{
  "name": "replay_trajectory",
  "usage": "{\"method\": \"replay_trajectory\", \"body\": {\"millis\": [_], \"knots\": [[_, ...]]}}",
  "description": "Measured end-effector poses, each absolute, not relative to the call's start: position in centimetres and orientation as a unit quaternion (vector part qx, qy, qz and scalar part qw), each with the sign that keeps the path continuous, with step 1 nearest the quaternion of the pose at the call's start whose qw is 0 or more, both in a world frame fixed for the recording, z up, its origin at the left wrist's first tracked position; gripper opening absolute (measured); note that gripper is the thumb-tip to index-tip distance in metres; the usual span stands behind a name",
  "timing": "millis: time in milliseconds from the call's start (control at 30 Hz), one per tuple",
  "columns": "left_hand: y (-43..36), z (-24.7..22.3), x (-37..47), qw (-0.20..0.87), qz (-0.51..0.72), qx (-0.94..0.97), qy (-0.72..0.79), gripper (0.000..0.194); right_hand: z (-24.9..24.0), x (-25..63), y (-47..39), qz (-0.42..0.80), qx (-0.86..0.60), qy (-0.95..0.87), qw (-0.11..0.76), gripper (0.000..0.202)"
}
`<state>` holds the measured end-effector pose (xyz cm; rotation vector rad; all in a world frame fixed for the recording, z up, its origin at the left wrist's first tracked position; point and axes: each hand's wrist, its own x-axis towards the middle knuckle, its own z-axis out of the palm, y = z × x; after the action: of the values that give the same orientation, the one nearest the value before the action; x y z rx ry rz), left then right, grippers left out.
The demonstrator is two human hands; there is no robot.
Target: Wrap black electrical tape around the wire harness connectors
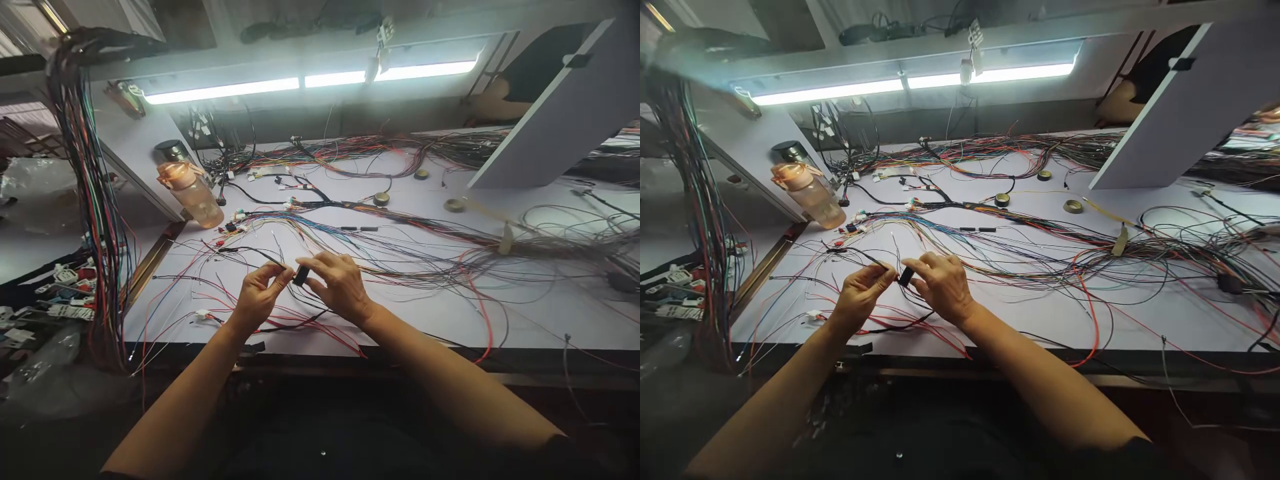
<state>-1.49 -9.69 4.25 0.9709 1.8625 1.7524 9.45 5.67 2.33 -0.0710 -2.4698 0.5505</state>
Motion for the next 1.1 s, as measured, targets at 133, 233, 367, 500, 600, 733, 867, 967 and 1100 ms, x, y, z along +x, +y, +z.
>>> {"method": "replay_trajectory", "body": {"millis": [133, 233, 367, 500, 600, 733, 867, 967, 1100], "knots": [[-9.9, 4.4, -1.2, 0.187, 0.598, 0.397, 0.67, 0.015, 1.7, 7.9, 5.2, 0.175, -0.011, -0.947, 0.268, 0.018], [-10.1, 4.0, -1.3, 0.172, 0.595, 0.41, 0.67, 0.013, 1.3, 7.0, 4.7, 0.171, -0.01, -0.958, 0.232, 0.019], [-10.1, 3.4, -1.7, 0.161, 0.62, 0.392, 0.661, 0.013, 1.3, 6.9, 4.6, 0.207, -0.025, -0.957, 0.203, 0.019], [-9.7, 2.6, -2.4, 0.148, 0.642, 0.388, 0.644, 0.014, 1.3, 7.6, 5.0, 0.321, -0.02, -0.931, 0.171, 0.031], [-9.5, 1.8, -3.1, 0.131, 0.616, 0.404, 0.664, 0.014, 1.0, 8.3, 5.2, 0.358, -0.05, -0.916, 0.173, 0.029], [-8.8, 1.2, -4.1, 0.075, 0.587, 0.421, 0.688, 0.015, 0.6, 9.4, 5.5, 0.357, -0.103, -0.907, 0.199, 0.029], [-7.2, 1.4, -4.8, 0.046, 0.65, 0.346, 0.674, 0.017, 0.9, 10.3, 6.7, 0.345, -0.11, -0.922, 0.14, 0.023], [-6.2, 1.2, -5.6, 0.033, 0.705, 0.284, 0.649, 0.021, 1.1, 10.7, 8.7, 0.328, -0.142, -0.93, 0.09, 0.015], [-6.0, 0.0, -6.7, 0.06, 0.766, 0.18, 0.614, 0.03, 0.3, 11.3, 11.3, 0.287, -0.158, -0.943, 0.066, 0.014]]}}
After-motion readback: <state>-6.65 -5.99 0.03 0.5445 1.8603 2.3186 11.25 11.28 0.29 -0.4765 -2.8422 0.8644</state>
